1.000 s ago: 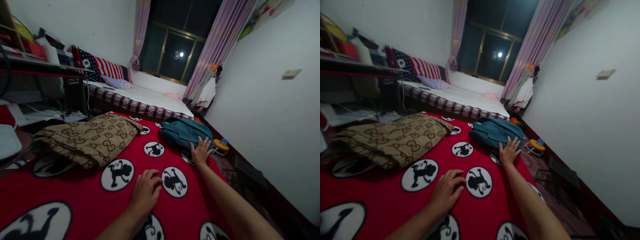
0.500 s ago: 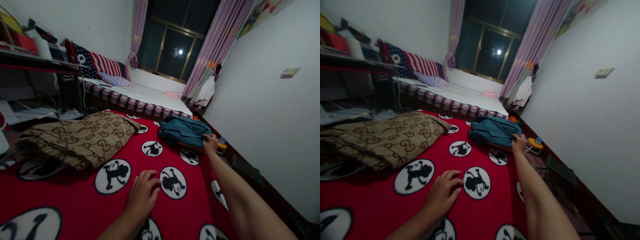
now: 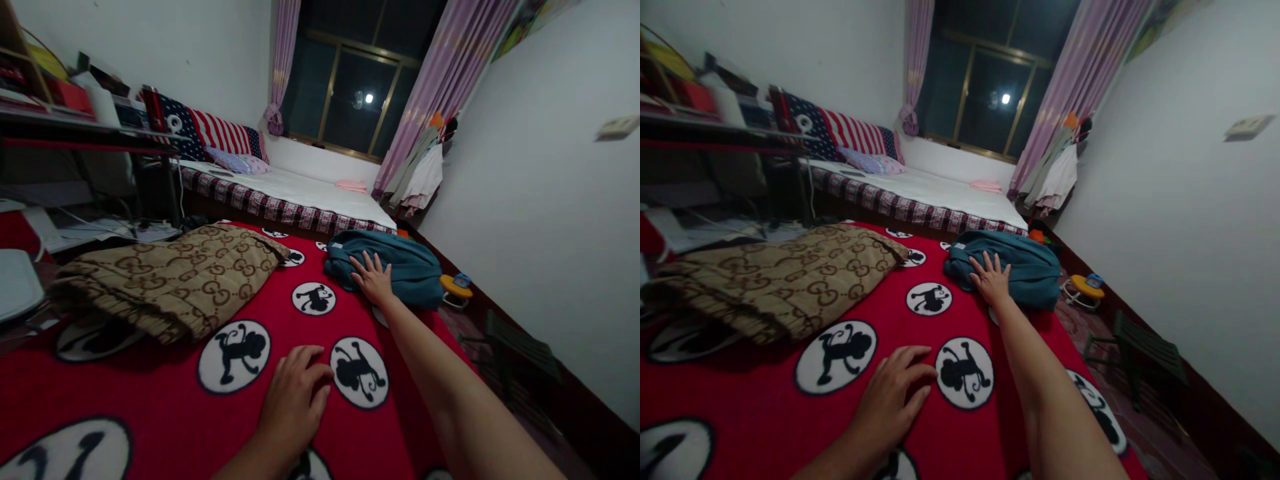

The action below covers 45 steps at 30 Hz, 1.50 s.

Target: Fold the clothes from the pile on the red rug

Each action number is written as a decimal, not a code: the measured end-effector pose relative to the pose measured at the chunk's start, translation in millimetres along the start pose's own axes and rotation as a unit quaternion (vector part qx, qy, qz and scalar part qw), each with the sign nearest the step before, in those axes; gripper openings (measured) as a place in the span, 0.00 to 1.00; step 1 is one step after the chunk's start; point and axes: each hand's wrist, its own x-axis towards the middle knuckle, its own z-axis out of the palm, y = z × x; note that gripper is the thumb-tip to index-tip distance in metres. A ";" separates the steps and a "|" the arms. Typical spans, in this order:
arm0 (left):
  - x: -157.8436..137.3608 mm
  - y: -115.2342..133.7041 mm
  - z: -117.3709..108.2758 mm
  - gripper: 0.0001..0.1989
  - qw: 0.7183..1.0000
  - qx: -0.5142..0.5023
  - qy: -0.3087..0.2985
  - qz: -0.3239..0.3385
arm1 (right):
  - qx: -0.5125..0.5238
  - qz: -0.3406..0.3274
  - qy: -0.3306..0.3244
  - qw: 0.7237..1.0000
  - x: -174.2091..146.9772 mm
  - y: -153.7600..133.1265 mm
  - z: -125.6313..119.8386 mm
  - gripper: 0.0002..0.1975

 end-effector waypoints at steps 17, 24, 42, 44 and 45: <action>8.2 -2.5 -7.6 0.12 0.998 -0.011 0.035 0.049 | 0.149 0.111 -0.177 0.966 -123.9 -102.2 -40.7 0.34; -2.4 -5.5 -11.7 0.12 0.995 0.003 0.025 0.100 | 0.228 0.098 -0.063 0.967 -202.9 -131.6 -75.2 0.24; 30.6 -113.3 -251.2 0.42 0.883 0.264 0.256 -0.291 | 0.503 0.166 0.073 0.845 -225.9 -125.0 -72.6 0.11; 30.9 -127.3 -260.8 0.47 0.877 0.246 0.229 -0.344 | 0.494 0.171 0.075 0.849 -225.7 -125.9 -74.5 0.11; 31.1 -132.4 -262.0 0.48 0.870 0.251 0.224 -0.360 | 0.488 0.172 0.076 0.853 -225.5 -126.5 -75.5 0.11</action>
